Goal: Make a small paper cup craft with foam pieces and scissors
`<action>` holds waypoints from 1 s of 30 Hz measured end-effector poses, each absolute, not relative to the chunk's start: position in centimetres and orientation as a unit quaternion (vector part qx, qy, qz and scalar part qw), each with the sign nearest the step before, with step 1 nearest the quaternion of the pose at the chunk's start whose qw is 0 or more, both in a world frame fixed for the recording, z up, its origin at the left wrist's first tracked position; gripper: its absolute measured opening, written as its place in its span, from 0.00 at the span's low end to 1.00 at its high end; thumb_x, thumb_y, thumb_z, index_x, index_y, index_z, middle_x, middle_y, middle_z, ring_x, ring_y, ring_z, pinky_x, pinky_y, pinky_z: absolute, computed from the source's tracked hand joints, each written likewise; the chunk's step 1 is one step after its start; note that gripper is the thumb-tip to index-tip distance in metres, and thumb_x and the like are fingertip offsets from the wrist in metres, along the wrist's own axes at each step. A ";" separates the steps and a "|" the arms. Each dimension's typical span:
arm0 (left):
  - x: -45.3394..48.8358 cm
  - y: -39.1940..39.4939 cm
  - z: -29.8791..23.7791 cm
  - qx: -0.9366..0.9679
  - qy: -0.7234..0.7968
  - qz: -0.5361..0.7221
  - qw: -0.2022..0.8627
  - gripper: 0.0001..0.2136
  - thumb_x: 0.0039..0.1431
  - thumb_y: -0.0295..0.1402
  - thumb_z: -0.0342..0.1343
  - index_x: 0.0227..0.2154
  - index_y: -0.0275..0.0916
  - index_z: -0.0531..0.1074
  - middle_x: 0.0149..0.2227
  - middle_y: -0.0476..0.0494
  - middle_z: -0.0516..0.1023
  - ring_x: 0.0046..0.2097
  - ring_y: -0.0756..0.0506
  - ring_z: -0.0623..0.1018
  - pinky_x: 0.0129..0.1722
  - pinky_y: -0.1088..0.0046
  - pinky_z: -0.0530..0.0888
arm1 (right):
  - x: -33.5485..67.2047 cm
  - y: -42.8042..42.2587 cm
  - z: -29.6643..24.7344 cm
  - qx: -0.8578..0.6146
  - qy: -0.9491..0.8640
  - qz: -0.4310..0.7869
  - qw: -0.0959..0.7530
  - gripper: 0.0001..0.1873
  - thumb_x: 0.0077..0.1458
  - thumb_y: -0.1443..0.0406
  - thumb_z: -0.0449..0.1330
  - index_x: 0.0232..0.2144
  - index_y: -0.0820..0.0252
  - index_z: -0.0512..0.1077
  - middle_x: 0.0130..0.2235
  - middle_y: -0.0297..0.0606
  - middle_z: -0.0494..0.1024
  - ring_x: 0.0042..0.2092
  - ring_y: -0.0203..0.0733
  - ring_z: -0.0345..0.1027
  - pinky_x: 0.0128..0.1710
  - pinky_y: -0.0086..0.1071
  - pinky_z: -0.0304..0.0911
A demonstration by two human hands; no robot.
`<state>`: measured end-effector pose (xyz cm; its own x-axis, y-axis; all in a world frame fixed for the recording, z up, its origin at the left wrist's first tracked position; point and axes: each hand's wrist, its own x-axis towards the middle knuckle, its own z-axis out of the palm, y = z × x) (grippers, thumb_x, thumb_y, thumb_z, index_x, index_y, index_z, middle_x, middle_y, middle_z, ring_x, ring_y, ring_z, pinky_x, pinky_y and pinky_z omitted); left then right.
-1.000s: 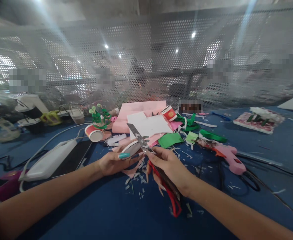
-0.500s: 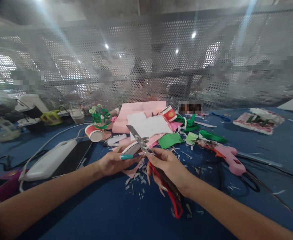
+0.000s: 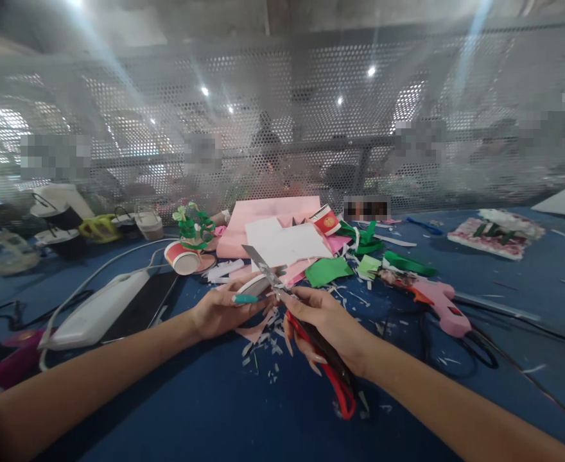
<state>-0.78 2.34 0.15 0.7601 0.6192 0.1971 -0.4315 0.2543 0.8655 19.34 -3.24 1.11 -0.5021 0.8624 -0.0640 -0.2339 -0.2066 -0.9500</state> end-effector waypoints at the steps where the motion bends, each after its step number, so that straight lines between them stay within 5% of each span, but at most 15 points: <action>1: -0.8 2.3 0.2 0.511 0.094 0.334 0.786 0.26 0.43 0.28 0.60 0.50 0.34 0.70 0.50 0.38 0.73 0.56 0.42 0.68 0.58 0.68 0.60 | 19.4 -3.2 1.0 -0.316 -0.498 0.709 0.386 0.16 0.54 0.56 0.60 0.39 0.60 0.65 0.19 0.29 0.72 0.09 0.26 0.52 0.06 0.20 0.51; 18: -1.1 2.6 -0.3 0.483 0.111 0.355 0.793 0.24 0.42 0.26 0.59 0.47 0.36 0.72 0.47 0.44 0.76 0.52 0.46 0.71 0.58 0.70 0.60 | 19.5 -3.1 0.8 -0.310 -0.494 0.719 0.378 0.15 0.54 0.56 0.60 0.38 0.60 0.65 0.19 0.29 0.72 0.09 0.26 0.51 0.06 0.20 0.51; 24: -0.5 2.0 0.1 0.536 0.131 0.313 0.773 0.25 0.40 0.28 0.61 0.47 0.33 0.72 0.46 0.38 0.76 0.49 0.43 0.73 0.53 0.70 0.63 | 19.5 -3.3 0.6 -0.308 -0.504 0.716 0.372 0.15 0.56 0.56 0.59 0.40 0.61 0.66 0.20 0.30 0.72 0.10 0.27 0.54 0.06 0.21 0.53; 30: -0.8 2.2 -0.2 0.511 0.137 0.349 0.773 0.22 0.45 0.30 0.62 0.46 0.34 0.73 0.47 0.39 0.75 0.52 0.42 0.71 0.59 0.63 0.58 | 19.2 -3.5 0.8 -0.324 -0.507 0.699 0.386 0.20 0.55 0.56 0.59 0.46 0.61 0.66 0.20 0.29 0.72 0.10 0.27 0.54 0.07 0.21 0.56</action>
